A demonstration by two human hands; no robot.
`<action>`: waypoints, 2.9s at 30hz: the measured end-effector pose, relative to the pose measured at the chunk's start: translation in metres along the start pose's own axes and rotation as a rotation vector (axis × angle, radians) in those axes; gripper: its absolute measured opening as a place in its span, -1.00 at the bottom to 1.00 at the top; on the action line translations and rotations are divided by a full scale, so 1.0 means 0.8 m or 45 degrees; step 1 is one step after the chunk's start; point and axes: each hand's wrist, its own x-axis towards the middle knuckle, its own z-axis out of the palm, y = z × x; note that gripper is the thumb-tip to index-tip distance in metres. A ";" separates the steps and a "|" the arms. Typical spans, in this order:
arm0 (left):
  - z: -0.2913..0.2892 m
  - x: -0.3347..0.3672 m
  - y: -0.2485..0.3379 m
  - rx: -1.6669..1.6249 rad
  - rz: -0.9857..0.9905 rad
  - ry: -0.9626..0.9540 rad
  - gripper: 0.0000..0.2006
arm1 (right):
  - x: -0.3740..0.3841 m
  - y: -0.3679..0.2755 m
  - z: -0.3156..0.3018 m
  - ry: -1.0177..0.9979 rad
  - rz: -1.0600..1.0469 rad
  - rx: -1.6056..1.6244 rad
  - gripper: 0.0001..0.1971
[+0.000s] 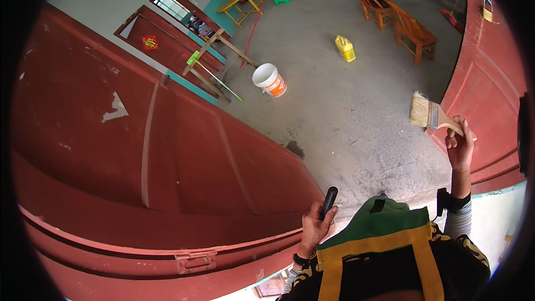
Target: The person applies a coating to the white trim of a window frame using a brush and then installs small metal clips into the track of the frame by hand.
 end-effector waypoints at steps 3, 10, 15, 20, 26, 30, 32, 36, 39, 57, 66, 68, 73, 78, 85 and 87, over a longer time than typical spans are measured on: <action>0.009 0.031 0.017 -0.034 -0.050 0.058 -0.67 | 0.028 0.051 0.008 0.103 0.169 -0.166 -0.63; 0.017 0.086 -0.002 0.081 -0.236 0.311 -0.71 | 0.110 0.130 0.045 -0.046 0.416 -0.273 -0.67; 0.017 0.168 -0.046 -0.038 -0.270 0.416 -0.82 | 0.198 0.178 0.101 -0.109 0.409 -0.293 -0.70; -0.005 0.282 -0.080 -0.197 -0.320 0.471 -0.83 | 0.280 0.267 0.150 -0.197 0.449 -0.343 -0.71; -0.054 0.413 -0.131 -0.211 -0.209 0.624 -0.89 | 0.400 0.356 0.262 -0.219 0.467 -0.325 -0.71; -0.078 0.478 -0.163 -0.141 -0.285 0.660 -0.88 | 0.472 0.393 0.332 -0.319 0.432 -0.338 -0.68; -0.088 0.508 -0.169 -0.080 -0.321 0.663 -0.88 | 0.503 0.421 0.346 -0.338 0.423 -0.405 -0.66; -0.091 0.580 -0.194 -0.016 -0.354 0.761 -0.86 | 0.574 0.485 0.359 -0.308 0.482 -0.442 -0.67; -0.103 0.644 -0.205 0.093 -0.392 0.816 -0.78 | 0.639 0.533 0.390 -0.297 0.512 -0.439 -0.68; -0.177 0.832 -0.264 0.301 -0.807 1.227 -0.74 | 0.823 0.837 0.695 -0.834 0.873 -0.382 -0.55; -0.329 0.878 -0.380 0.249 -0.751 1.391 -0.70 | 0.715 0.954 0.964 -1.354 0.881 -0.373 -0.52; -0.368 0.881 -0.380 0.117 -0.789 1.460 -0.70 | 0.701 0.976 1.015 -1.376 0.966 -0.243 -0.51; -0.421 0.861 -0.409 0.245 -0.833 1.543 -0.73 | 0.633 1.039 1.123 -1.503 1.168 -0.167 -0.52; -0.437 0.843 -0.425 0.381 -1.061 1.736 -0.75 | 0.547 1.099 1.219 -1.780 1.300 -0.206 -0.54; -0.498 0.819 -0.461 0.678 -1.347 2.065 -0.76 | 0.416 1.166 1.367 -2.369 1.198 -0.025 -0.54; -0.520 0.820 -0.473 0.714 -1.472 2.177 -0.75 | 0.379 1.179 1.407 -2.492 1.221 0.009 -0.54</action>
